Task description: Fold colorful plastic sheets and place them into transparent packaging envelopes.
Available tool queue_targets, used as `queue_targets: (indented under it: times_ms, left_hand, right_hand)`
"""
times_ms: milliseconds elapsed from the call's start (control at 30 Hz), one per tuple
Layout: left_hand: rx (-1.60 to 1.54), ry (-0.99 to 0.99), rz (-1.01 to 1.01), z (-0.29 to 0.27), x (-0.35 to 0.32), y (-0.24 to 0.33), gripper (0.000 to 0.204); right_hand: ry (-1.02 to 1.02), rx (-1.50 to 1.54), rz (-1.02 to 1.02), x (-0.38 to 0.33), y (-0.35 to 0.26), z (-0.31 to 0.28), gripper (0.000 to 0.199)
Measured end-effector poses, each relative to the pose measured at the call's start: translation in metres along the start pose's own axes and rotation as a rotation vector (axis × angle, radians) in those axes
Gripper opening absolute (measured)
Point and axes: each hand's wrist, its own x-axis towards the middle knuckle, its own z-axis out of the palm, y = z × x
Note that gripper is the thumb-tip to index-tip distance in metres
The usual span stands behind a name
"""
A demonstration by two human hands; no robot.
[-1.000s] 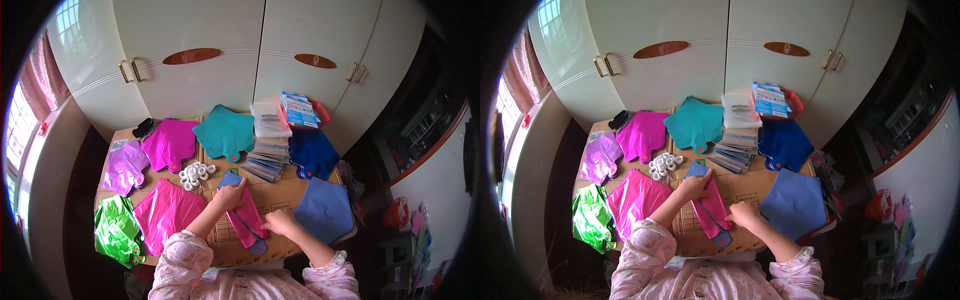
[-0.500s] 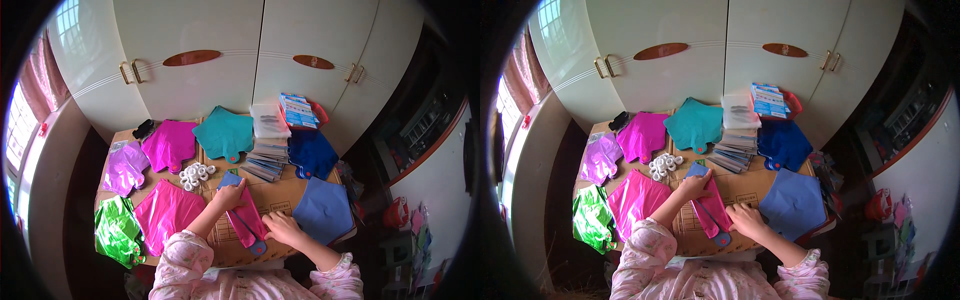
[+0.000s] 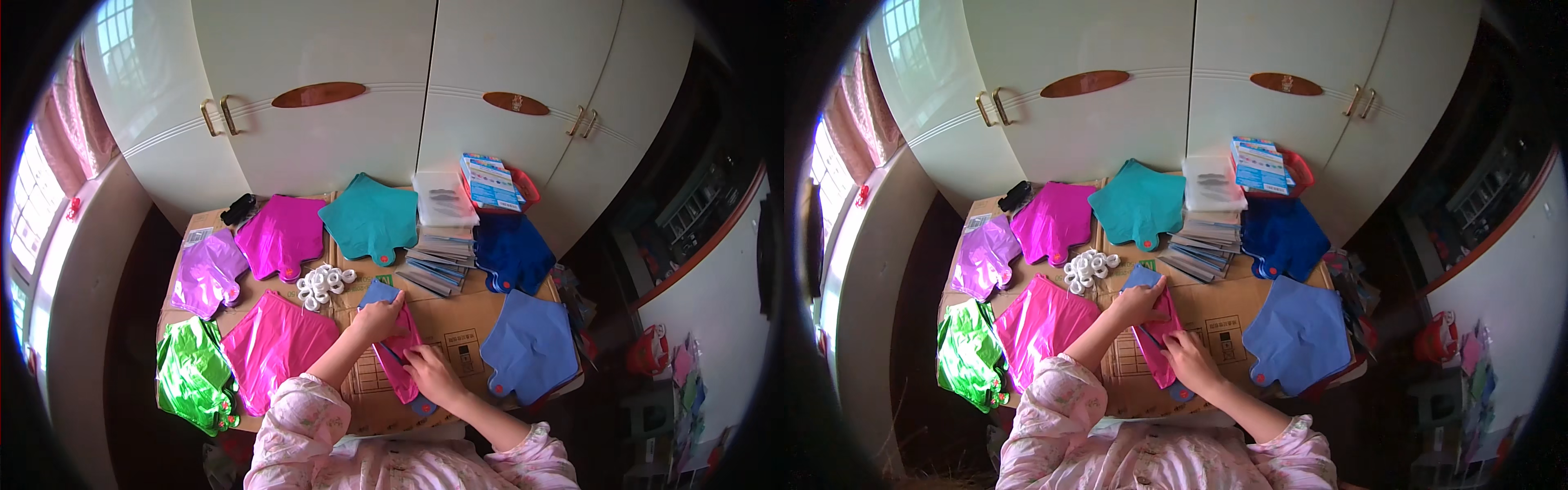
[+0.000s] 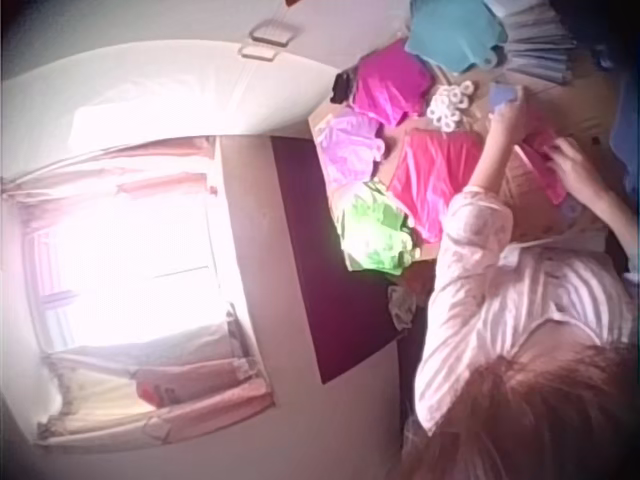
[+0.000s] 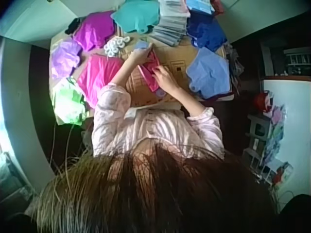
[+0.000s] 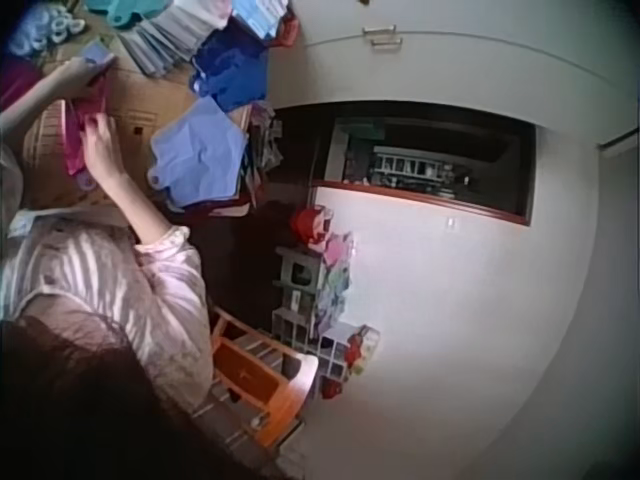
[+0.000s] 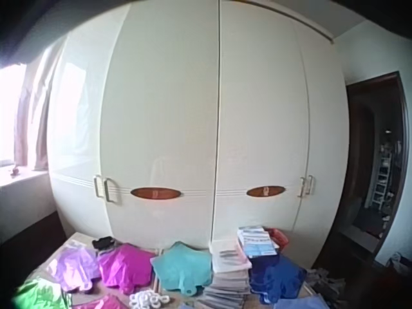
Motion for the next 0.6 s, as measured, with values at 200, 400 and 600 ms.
queue_targets:
  times_ms: [200,400,600]
  left_hand:
    - [0.083,0.190,-0.071,-0.009,-0.014,-0.001,0.080]
    - [0.214,0.448,0.022,0.000,-0.032,-0.002,0.059]
    - [0.088,0.402,-0.173,0.005,-0.057,0.012,0.051]
  right_hand:
    - [0.011,-0.131,-0.032,-0.007,-0.005,0.007,0.033]
    - [0.021,-0.110,-0.092,-0.009,0.001,0.016,0.030]
    - [0.004,-0.134,-0.129,-0.010,0.003,0.016,0.033]
